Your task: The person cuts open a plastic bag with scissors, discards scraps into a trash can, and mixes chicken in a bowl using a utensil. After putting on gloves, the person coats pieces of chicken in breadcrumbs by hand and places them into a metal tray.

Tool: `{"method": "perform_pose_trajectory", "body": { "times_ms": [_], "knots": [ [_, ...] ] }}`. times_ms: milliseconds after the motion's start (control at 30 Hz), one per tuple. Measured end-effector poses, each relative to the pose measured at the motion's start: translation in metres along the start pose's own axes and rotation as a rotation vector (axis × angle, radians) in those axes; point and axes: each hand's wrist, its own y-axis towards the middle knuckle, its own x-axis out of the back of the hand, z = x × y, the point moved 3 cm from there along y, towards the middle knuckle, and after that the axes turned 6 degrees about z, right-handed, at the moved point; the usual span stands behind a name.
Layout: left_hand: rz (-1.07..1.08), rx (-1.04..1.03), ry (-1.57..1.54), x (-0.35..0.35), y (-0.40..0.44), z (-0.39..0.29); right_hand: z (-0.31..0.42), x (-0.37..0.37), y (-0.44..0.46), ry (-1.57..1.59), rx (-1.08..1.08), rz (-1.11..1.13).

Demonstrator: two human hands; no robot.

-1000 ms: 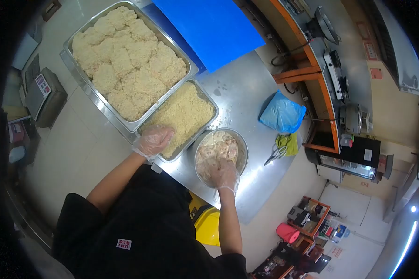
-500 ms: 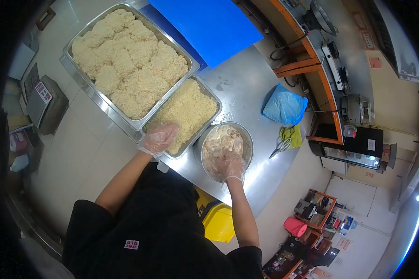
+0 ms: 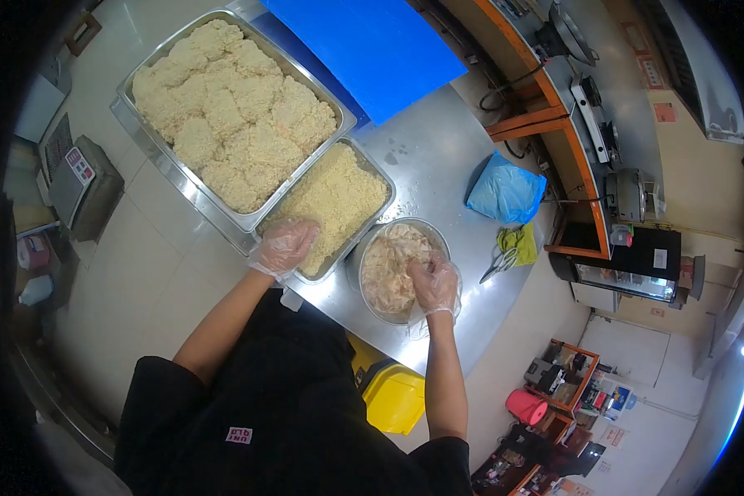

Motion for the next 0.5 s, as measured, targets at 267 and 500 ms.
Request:
{"method": "perform_pose_trajectory", "body": {
  "times_ms": [267, 500],
  "knots": [
    [0.025, 0.036, -0.042, -0.002, -0.001, 0.001, 0.008, -0.054, -0.006, -0.382, 0.095, 0.113],
    [0.023, 0.006, 0.001, -0.001, -0.002, -0.002, 0.0, -0.09, 0.007, -0.695, 0.052, 0.249]
  ]
}}
